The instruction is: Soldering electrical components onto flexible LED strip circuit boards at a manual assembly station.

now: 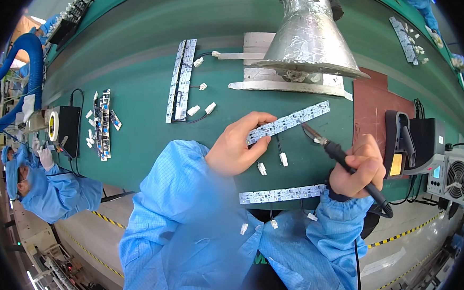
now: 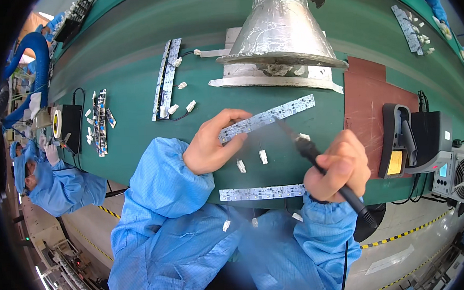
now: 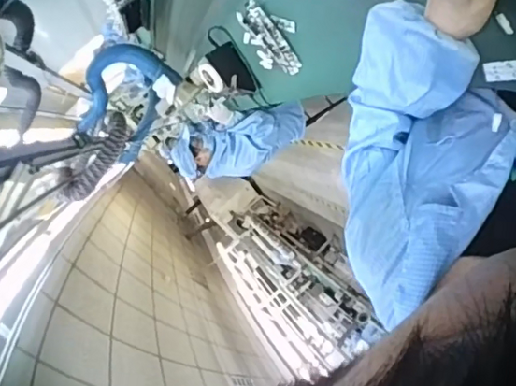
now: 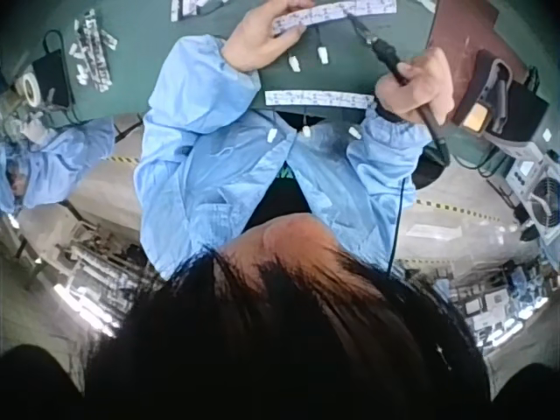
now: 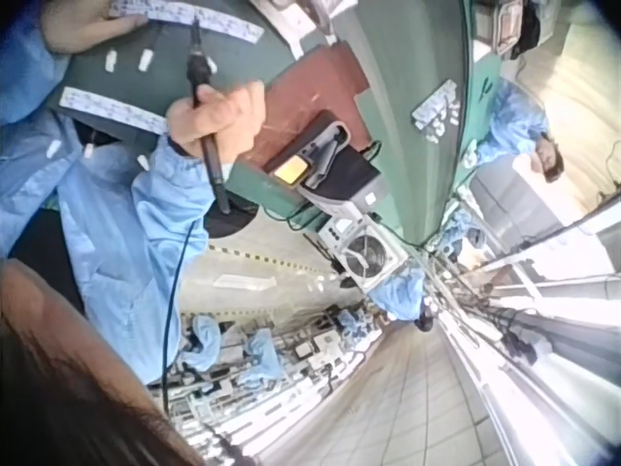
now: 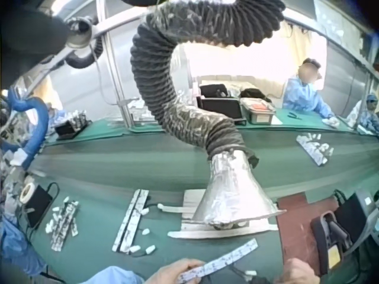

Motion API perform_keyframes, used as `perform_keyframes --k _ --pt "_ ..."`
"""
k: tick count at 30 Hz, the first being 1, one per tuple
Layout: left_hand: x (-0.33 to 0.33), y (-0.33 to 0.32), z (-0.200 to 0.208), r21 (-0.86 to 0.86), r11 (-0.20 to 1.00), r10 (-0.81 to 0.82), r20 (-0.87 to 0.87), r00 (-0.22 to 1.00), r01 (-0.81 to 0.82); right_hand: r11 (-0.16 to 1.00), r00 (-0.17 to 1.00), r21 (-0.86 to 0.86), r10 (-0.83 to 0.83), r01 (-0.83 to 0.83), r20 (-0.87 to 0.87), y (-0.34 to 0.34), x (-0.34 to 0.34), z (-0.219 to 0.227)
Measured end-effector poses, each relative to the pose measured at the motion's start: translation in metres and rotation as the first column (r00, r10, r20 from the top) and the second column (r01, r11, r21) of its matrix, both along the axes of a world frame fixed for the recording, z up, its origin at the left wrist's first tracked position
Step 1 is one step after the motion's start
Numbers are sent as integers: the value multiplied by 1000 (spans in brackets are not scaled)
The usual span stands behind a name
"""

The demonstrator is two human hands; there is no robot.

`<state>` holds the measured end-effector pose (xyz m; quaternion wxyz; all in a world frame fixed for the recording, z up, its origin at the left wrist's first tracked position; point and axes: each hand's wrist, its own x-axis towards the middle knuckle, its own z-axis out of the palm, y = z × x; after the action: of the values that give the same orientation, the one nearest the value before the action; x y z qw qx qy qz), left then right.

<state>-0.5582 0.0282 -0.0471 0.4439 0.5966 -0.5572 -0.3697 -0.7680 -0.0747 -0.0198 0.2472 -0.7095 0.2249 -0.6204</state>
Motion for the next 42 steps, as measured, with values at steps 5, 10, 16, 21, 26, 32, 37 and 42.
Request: perform_keyframes --k 5,10,16,21,26,32,37,42 --pt "-3 -1 -2 -56 998 28 36 999 -26 989 979 9 149 -149 -136 10 7 1" --pt "-3 -2 -3 -71 997 34 68 997 -29 987 976 38 162 -158 -142 14 13 -3" --pt "-3 -2 -2 -52 998 29 58 998 -26 988 977 55 151 -145 -153 13 16 -4" --pt "-4 -2 -3 -80 996 33 68 997 -28 981 965 48 195 -189 -174 12 16 -3" --pt "-4 -3 -4 -92 995 33 86 996 -25 979 967 22 203 -202 -152 10 17 -5" --pt "-4 -2 -3 -58 998 32 70 997 -28 976 964 33 220 -217 -150 10 18 -5" --pt "-4 -2 -4 -41 999 32 59 998 -29 975 965 20 222 -221 -140 9 19 -6" --pt "-4 -3 -6 -98 995 38 79 996 -30 977 970 -6 212 -214 -119 7 21 -5"
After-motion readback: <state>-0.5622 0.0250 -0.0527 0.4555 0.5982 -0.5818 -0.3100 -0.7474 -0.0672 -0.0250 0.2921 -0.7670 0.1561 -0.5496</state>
